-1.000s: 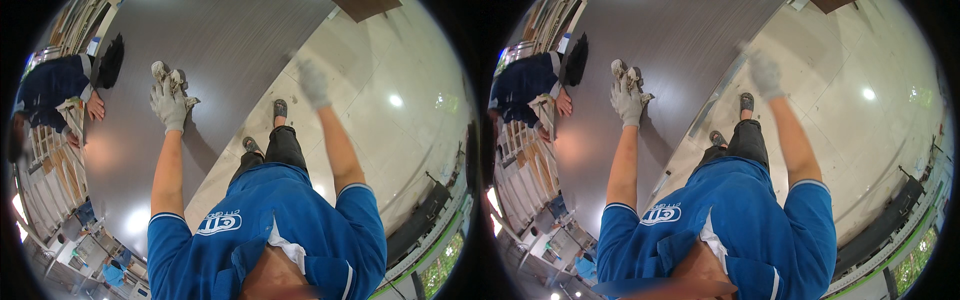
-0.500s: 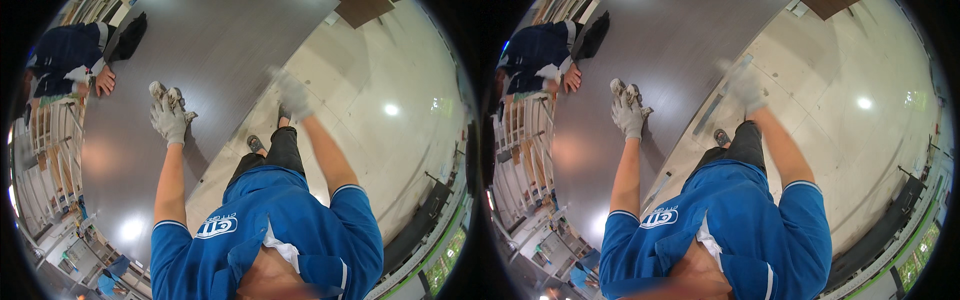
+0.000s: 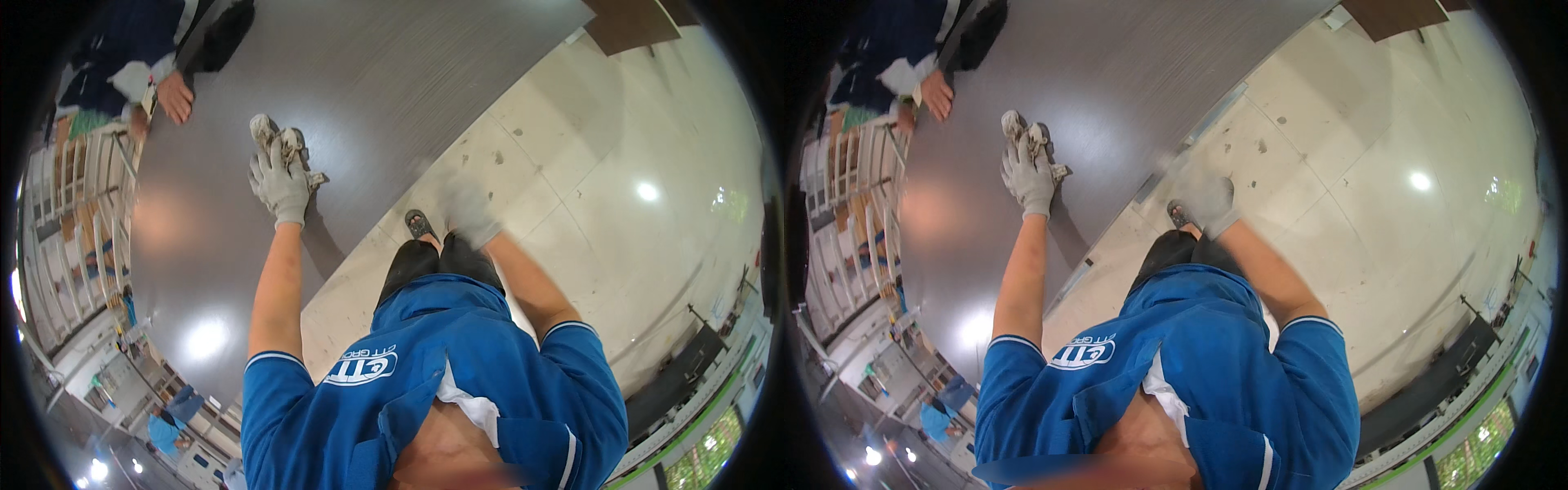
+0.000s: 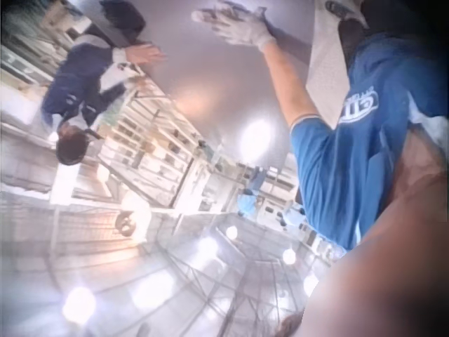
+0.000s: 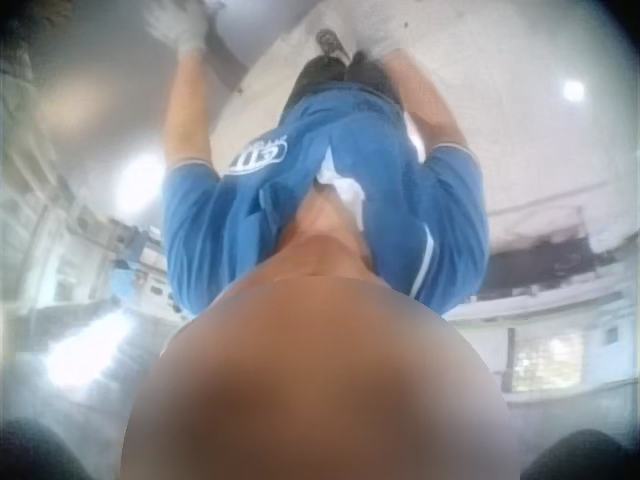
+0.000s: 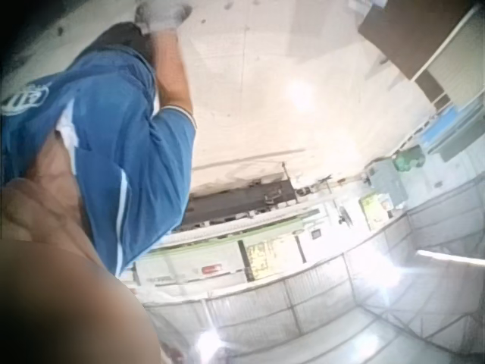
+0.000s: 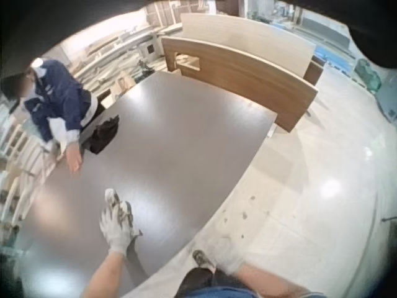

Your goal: The person wipes a large flat panel with a cloth and uses a scraper to remove residue. They move around the panel, alternating between wiping and scraping, then walk away with the cloth and scraper.

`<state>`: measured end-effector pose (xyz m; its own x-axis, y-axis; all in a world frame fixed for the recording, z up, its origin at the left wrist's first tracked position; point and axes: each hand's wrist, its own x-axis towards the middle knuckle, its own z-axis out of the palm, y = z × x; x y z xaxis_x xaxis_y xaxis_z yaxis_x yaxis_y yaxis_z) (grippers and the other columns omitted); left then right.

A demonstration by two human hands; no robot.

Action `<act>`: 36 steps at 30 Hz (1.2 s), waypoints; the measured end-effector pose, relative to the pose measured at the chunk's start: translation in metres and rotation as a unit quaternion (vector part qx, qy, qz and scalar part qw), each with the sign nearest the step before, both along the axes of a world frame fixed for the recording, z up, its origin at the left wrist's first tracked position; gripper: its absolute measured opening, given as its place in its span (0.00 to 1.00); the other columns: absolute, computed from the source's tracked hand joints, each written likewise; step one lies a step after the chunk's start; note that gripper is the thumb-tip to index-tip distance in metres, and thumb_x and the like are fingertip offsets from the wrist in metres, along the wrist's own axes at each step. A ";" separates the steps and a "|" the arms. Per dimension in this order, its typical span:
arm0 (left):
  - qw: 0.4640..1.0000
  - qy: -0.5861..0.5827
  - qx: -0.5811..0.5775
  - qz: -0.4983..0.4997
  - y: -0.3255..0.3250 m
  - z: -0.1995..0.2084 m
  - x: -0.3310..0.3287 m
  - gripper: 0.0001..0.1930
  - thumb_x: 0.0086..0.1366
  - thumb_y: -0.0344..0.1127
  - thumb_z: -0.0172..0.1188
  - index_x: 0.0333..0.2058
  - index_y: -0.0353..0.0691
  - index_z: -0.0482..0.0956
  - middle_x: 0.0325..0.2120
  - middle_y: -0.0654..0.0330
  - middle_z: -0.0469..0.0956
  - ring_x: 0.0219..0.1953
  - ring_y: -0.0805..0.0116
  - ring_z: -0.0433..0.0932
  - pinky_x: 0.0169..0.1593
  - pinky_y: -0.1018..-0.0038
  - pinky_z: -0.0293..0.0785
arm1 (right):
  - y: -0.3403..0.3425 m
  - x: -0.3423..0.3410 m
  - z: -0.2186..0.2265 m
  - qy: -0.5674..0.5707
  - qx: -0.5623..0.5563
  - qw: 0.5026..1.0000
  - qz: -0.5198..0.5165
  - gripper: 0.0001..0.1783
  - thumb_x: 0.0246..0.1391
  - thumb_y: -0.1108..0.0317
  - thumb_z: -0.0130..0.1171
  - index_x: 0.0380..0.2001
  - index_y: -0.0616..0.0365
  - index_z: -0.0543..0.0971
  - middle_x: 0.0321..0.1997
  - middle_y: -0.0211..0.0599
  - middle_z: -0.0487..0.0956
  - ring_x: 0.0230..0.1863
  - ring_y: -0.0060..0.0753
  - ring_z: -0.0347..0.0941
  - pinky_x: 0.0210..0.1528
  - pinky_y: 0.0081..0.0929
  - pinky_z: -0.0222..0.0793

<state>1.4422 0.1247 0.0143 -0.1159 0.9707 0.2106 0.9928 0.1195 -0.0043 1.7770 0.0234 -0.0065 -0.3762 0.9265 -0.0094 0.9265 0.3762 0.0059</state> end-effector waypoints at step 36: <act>0.999 0.010 -0.038 0.019 -0.098 0.002 -0.111 0.29 0.70 0.53 0.52 0.66 0.52 0.68 0.68 0.53 0.63 0.70 0.46 0.58 0.72 0.51 0.52 | 0.093 0.179 -0.005 0.447 0.311 0.728 -0.416 0.13 0.63 0.60 0.59 0.47 0.52 0.83 0.42 0.46 0.84 0.45 0.47 0.81 0.49 0.38 0.73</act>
<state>1.3312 0.0266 0.0160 -0.1483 0.9790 0.1400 0.9873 0.1546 -0.0354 1.9558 0.1165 -0.0110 0.7202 0.5568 0.4139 0.5705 -0.1356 -0.8101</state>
